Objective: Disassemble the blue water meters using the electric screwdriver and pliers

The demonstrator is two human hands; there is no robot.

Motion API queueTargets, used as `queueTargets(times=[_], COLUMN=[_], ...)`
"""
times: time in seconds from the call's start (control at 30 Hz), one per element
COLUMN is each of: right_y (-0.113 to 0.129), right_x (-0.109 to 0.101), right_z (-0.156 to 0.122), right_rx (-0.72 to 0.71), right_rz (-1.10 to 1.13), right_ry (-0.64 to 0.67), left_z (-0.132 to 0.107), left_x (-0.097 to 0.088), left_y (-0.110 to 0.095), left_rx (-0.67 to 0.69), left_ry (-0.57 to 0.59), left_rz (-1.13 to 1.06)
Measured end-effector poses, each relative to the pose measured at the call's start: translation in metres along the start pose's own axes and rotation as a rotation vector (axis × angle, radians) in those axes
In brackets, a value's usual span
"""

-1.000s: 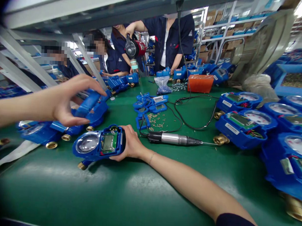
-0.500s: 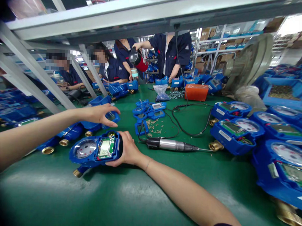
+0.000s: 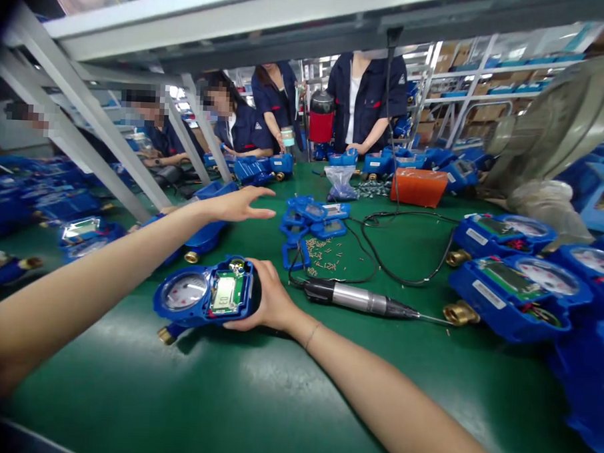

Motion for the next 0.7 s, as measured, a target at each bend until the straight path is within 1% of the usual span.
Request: queueTargets(times=[0.07,0.2,0.3,0.37,0.4,0.47,0.57,0.63,0.7], right_y=[-0.001,0.0,0.001,0.001,0.0,-0.002,0.0,0.009,0.023], right_x=[0.001,0.0,-0.002,-0.002,-0.002,-0.003,-0.008,-0.018,-0.035], right_z=[0.001,0.001,0.0,0.0,0.0,0.0,-0.002,-0.009,-0.022], right_rx=[0.0,0.009,0.023,0.037,0.045,0.066,0.104,0.134,0.169], right_rz=[0.009,0.0,-0.019,-0.038,-0.05,-0.08,-0.157,-0.239,-0.349], right_ry=[0.003,0.01,0.022,0.03,0.035,0.038,-0.004,-0.073,-0.145], left_z=[-0.033,-0.105,-0.153,-0.179,-0.189,-0.202,-0.212,-0.215,-0.22], left_x=[0.01,0.041,0.063,0.077,0.083,0.093,0.102,0.108,0.113], left_y=[0.013,0.037,0.045,0.047,0.048,0.05,0.054,0.056,0.058], left_rx=[-0.004,-0.002,0.025,0.037,0.034,0.01,-0.047,-0.084,-0.128], left_ry=[0.037,0.143,0.178,0.175,0.155,0.078,-0.102,-0.236,-0.385], left_rz=[-0.089,-0.321,-0.481,-0.562,-0.594,-0.632,-0.631,-0.616,-0.614])
Point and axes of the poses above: each hand's wrist, its own z-axis towards the middle knuckle, its own x-axis out of the palm, y = z × x, the point moved 9 cm from there along z, towards the middle knuckle, and after that the axes turned 10 degrees about y, right-handed, at the moved point
